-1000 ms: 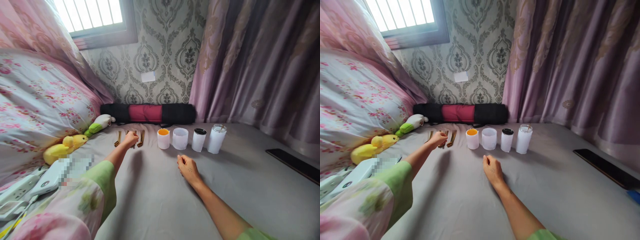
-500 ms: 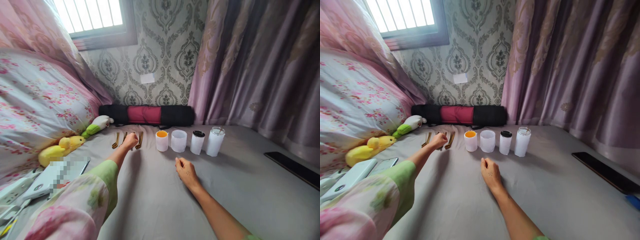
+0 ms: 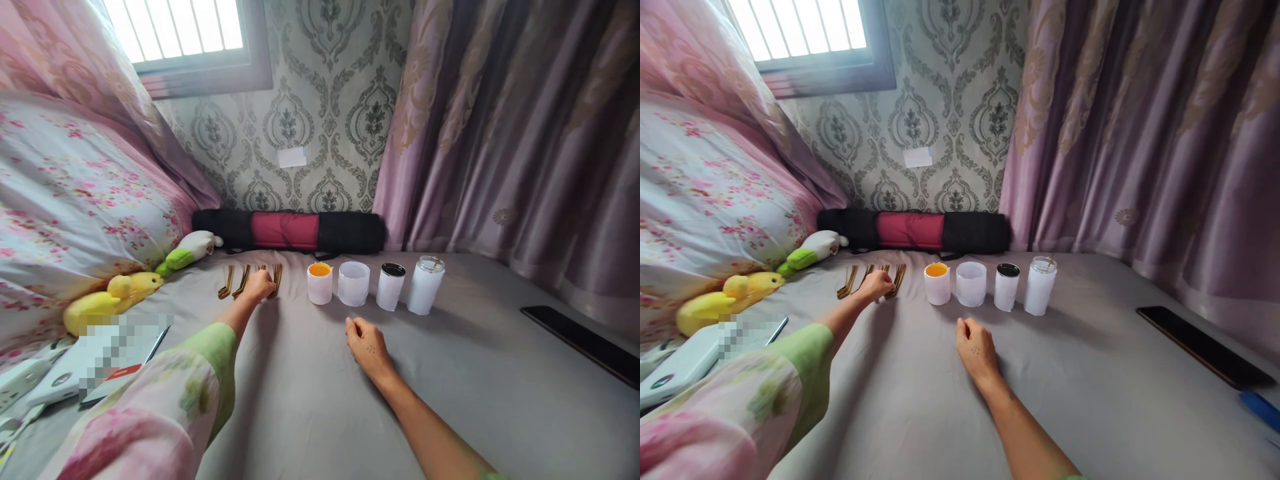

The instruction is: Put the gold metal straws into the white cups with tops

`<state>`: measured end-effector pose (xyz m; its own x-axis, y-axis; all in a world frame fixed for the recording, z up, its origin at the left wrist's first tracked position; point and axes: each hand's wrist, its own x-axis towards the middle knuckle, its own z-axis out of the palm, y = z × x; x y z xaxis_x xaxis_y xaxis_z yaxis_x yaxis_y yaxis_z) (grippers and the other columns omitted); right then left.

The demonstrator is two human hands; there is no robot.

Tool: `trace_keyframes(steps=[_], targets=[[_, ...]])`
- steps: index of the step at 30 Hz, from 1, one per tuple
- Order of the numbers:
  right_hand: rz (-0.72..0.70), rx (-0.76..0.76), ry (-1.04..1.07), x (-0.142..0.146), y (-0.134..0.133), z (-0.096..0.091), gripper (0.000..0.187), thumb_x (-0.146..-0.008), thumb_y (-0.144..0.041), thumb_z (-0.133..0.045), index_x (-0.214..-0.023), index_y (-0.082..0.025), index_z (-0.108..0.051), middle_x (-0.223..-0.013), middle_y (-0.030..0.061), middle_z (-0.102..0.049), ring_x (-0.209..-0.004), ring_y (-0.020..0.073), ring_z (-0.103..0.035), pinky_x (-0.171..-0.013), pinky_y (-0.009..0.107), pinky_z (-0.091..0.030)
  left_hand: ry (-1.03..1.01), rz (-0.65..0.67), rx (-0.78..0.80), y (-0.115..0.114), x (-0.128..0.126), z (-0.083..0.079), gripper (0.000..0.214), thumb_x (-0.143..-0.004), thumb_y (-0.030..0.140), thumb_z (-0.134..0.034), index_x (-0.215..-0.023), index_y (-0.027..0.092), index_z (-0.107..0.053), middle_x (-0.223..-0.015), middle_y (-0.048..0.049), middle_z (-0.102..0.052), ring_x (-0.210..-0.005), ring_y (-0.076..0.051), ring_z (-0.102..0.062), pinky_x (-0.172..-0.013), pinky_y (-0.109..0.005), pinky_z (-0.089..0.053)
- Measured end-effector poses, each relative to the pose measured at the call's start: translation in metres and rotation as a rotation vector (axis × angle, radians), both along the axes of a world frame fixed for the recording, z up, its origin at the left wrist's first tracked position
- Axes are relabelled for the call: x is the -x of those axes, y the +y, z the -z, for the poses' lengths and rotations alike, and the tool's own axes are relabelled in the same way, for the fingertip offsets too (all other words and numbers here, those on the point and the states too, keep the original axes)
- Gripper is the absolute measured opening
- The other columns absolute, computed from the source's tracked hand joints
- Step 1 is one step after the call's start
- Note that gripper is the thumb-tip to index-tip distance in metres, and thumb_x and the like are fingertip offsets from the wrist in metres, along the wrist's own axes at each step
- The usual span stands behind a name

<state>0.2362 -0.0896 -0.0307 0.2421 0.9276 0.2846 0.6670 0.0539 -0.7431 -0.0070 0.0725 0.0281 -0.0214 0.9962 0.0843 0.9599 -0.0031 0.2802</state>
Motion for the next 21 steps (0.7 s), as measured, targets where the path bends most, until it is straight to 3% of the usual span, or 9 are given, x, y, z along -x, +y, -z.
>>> trace_keyframes(steps=[8, 21], targets=[[0.001, 0.004, -0.01, 0.0006, 0.0001, -0.0013, 0.038, -0.082, -0.042, -0.031, -0.057, -0.018, -0.049, -0.049, -0.0002, -0.05, -0.046, 0.0094, -0.039, -0.046, 0.02, -0.025, 0.003, -0.003, 0.016, -0.005, -0.0048, 0.0001, 0.019, -0.062, 0.027, -0.056, -0.075, 0.015, -0.063, -0.082, -0.0099, -0.064, -0.082, -0.021, -0.06, -0.065, -0.023, -0.045], [-0.008, 0.007, -0.027, 0.0007, 0.0011, -0.0011, 0.038, -0.082, -0.041, -0.031, -0.057, -0.018, -0.049, -0.049, -0.0005, -0.049, -0.046, 0.0094, -0.039, -0.046, 0.02, -0.025, -0.026, -0.003, 0.022, -0.0055, -0.0044, 0.0033, 0.016, -0.06, 0.017, -0.056, -0.073, 0.015, -0.065, -0.08, -0.0095, -0.065, -0.08, -0.019, -0.059, -0.065, -0.022, -0.044]])
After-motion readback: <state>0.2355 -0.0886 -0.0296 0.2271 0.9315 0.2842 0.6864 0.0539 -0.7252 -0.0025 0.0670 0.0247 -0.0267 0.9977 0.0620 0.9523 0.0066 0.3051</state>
